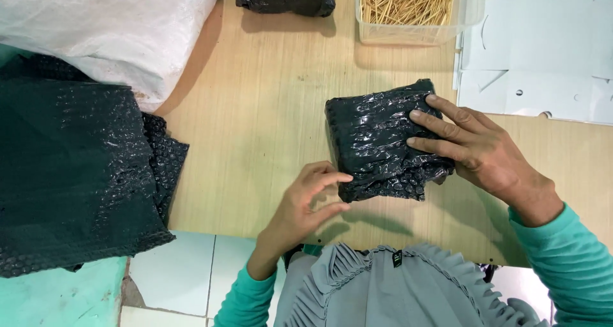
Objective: The person places two bottles into a white cardboard box and closes it. They then wrap the box in black bubble wrap, folding the edges and securing it with tape. Finally, they fold a flat cardboard piece into a box shape.
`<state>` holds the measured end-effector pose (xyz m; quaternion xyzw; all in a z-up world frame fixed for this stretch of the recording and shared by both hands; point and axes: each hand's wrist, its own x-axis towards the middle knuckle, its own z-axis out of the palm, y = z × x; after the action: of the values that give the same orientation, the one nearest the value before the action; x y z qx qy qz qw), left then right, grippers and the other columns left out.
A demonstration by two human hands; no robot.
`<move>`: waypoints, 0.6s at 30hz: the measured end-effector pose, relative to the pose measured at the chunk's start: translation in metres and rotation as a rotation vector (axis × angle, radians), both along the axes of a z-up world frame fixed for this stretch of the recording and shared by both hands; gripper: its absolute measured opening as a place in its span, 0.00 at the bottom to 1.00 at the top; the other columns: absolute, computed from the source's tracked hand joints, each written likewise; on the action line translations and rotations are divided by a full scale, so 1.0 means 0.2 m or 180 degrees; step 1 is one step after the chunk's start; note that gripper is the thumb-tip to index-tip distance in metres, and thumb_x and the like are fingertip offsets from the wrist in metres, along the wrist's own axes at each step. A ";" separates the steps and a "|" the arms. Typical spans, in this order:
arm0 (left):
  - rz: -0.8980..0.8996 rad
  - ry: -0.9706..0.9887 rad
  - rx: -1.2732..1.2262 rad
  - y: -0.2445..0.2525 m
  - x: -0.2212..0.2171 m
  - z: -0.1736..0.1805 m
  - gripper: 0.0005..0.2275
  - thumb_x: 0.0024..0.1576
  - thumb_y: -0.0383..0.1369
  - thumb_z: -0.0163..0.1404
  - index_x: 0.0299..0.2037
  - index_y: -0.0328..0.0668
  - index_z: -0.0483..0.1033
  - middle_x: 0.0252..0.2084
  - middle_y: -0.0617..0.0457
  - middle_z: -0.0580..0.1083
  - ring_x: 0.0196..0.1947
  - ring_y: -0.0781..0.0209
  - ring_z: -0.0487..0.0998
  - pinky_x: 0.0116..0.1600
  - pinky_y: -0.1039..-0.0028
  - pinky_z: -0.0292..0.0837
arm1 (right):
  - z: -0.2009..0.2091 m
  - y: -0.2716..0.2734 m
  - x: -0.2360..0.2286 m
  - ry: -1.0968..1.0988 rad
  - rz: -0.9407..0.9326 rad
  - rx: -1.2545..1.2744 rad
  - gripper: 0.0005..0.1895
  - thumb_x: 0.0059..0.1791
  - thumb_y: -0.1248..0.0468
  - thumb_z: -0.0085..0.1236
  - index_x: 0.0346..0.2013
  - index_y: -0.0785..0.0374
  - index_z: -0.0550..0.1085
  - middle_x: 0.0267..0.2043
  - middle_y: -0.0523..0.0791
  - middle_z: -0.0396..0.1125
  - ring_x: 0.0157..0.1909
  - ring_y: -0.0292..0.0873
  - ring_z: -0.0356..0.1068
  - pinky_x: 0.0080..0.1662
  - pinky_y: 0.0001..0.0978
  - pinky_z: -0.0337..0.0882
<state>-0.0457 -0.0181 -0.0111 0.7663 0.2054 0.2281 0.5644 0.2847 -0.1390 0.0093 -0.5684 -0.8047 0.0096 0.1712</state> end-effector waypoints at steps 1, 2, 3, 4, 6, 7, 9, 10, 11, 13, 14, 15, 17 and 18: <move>-0.0177 0.0088 0.0073 -0.02 0.00 -0.04 0.19 0.60 0.38 0.57 0.60 0.50 0.71 0.56 0.46 0.67 0.60 0.54 0.71 0.64 0.68 0.73 | -0.01 0.00 0.00 0.0001 -0.0012 0.0026 0.37 0.44 0.84 0.51 0.64 0.51 0.72 0.77 0.45 0.58 0.80 0.58 0.56 0.62 0.49 0.69; -0.0181 0.0100 0.0064 -0.03 0.01 -0.09 0.19 0.60 0.38 0.57 0.60 0.50 0.71 0.56 0.46 0.67 0.60 0.54 0.71 0.64 0.68 0.73 | -0.01 0.00 0.00 0.0012 -0.0017 0.0017 0.37 0.44 0.84 0.51 0.64 0.51 0.72 0.77 0.45 0.58 0.80 0.58 0.56 0.62 0.49 0.69; -0.0133 0.0057 0.0504 -0.03 0.02 -0.14 0.21 0.60 0.37 0.57 0.62 0.47 0.67 0.57 0.43 0.66 0.60 0.51 0.71 0.63 0.67 0.75 | -0.01 0.00 -0.01 0.0049 -0.0017 0.0010 0.36 0.46 0.84 0.49 0.64 0.51 0.72 0.77 0.45 0.58 0.80 0.58 0.55 0.63 0.49 0.68; -0.0087 0.0014 0.0945 -0.04 0.04 -0.20 0.23 0.61 0.36 0.58 0.64 0.44 0.63 0.58 0.41 0.65 0.60 0.48 0.71 0.62 0.65 0.77 | 0.00 0.00 -0.01 0.0086 -0.0018 0.0003 0.34 0.48 0.83 0.47 0.64 0.51 0.72 0.77 0.45 0.57 0.81 0.58 0.54 0.63 0.49 0.68; -0.0051 -0.0080 0.1073 -0.06 0.05 -0.20 0.20 0.62 0.33 0.56 0.62 0.41 0.64 0.57 0.41 0.67 0.57 0.48 0.73 0.60 0.65 0.77 | -0.01 -0.01 -0.01 0.0035 -0.0037 -0.0008 0.36 0.46 0.83 0.49 0.64 0.51 0.72 0.77 0.45 0.57 0.81 0.58 0.54 0.62 0.49 0.68; -0.0016 -0.0173 0.1203 -0.07 0.06 -0.20 0.17 0.63 0.30 0.55 0.60 0.38 0.65 0.55 0.42 0.70 0.54 0.48 0.75 0.59 0.64 0.76 | -0.01 -0.01 -0.01 -0.0014 -0.0055 -0.0016 0.37 0.44 0.83 0.52 0.64 0.51 0.71 0.77 0.45 0.57 0.81 0.58 0.54 0.61 0.48 0.68; 0.0058 -0.0236 0.1303 -0.07 0.06 -0.21 0.15 0.62 0.25 0.54 0.57 0.37 0.68 0.52 0.43 0.73 0.51 0.49 0.76 0.56 0.64 0.78 | -0.01 -0.01 -0.01 -0.0050 -0.0048 0.0013 0.38 0.43 0.83 0.53 0.64 0.51 0.71 0.77 0.45 0.57 0.80 0.58 0.54 0.61 0.49 0.68; 0.0144 -0.0296 0.1399 -0.07 0.06 -0.21 0.13 0.60 0.21 0.54 0.55 0.36 0.70 0.49 0.43 0.76 0.48 0.49 0.78 0.54 0.65 0.79 | -0.01 -0.01 -0.01 -0.0084 -0.0026 0.0038 0.38 0.43 0.83 0.55 0.64 0.51 0.71 0.77 0.46 0.57 0.80 0.58 0.54 0.61 0.50 0.69; 0.0134 -0.0295 0.1398 -0.08 0.07 -0.21 0.13 0.60 0.21 0.54 0.55 0.36 0.70 0.49 0.43 0.76 0.48 0.49 0.78 0.54 0.65 0.79 | -0.01 0.00 -0.02 -0.0080 -0.0036 0.0037 0.38 0.43 0.83 0.55 0.64 0.51 0.71 0.77 0.46 0.57 0.80 0.58 0.54 0.61 0.50 0.69; 0.0558 -0.0376 0.1781 -0.10 0.09 -0.21 0.13 0.54 0.19 0.55 0.48 0.38 0.74 0.41 0.48 0.79 0.40 0.52 0.80 0.43 0.66 0.77 | 0.00 0.00 -0.02 -0.0100 -0.0023 0.0047 0.36 0.44 0.84 0.48 0.63 0.51 0.72 0.77 0.46 0.57 0.80 0.58 0.54 0.62 0.50 0.69; 0.0543 -0.0379 0.1783 -0.11 0.09 -0.21 0.13 0.54 0.19 0.55 0.48 0.38 0.74 0.41 0.48 0.79 0.40 0.52 0.80 0.43 0.66 0.77 | 0.01 0.00 -0.03 -0.0099 -0.0038 0.0050 0.36 0.44 0.84 0.48 0.63 0.51 0.72 0.77 0.46 0.57 0.80 0.58 0.54 0.62 0.50 0.69; 0.0659 -0.0293 0.1816 -0.12 0.09 -0.22 0.13 0.53 0.22 0.55 0.47 0.42 0.75 0.43 0.47 0.75 0.42 0.51 0.78 0.45 0.65 0.74 | 0.02 0.00 -0.03 -0.0064 -0.0019 0.0028 0.30 0.51 0.78 0.40 0.63 0.52 0.72 0.77 0.46 0.57 0.80 0.58 0.53 0.62 0.50 0.68; 0.0754 -0.0215 0.1853 -0.13 0.11 -0.15 0.13 0.52 0.25 0.56 0.47 0.46 0.75 0.44 0.46 0.72 0.45 0.50 0.75 0.47 0.64 0.71 | 0.04 0.00 -0.04 -0.0030 -0.0021 0.0012 0.25 0.58 0.73 0.33 0.64 0.53 0.72 0.77 0.46 0.57 0.80 0.58 0.53 0.63 0.50 0.68; 0.0739 -0.0187 0.1836 -0.14 0.12 -0.08 0.10 0.55 0.33 0.52 0.46 0.46 0.75 0.49 0.45 0.70 0.50 0.50 0.74 0.54 0.62 0.68 | 0.04 0.01 -0.04 -0.0008 -0.0010 0.0006 0.25 0.58 0.73 0.32 0.64 0.53 0.71 0.77 0.46 0.56 0.80 0.57 0.52 0.62 0.50 0.68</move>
<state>-0.0208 -0.0453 -0.0281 0.8593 0.2020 0.3621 0.2995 0.2760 -0.1380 0.0171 -0.5696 -0.8040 0.0078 0.1707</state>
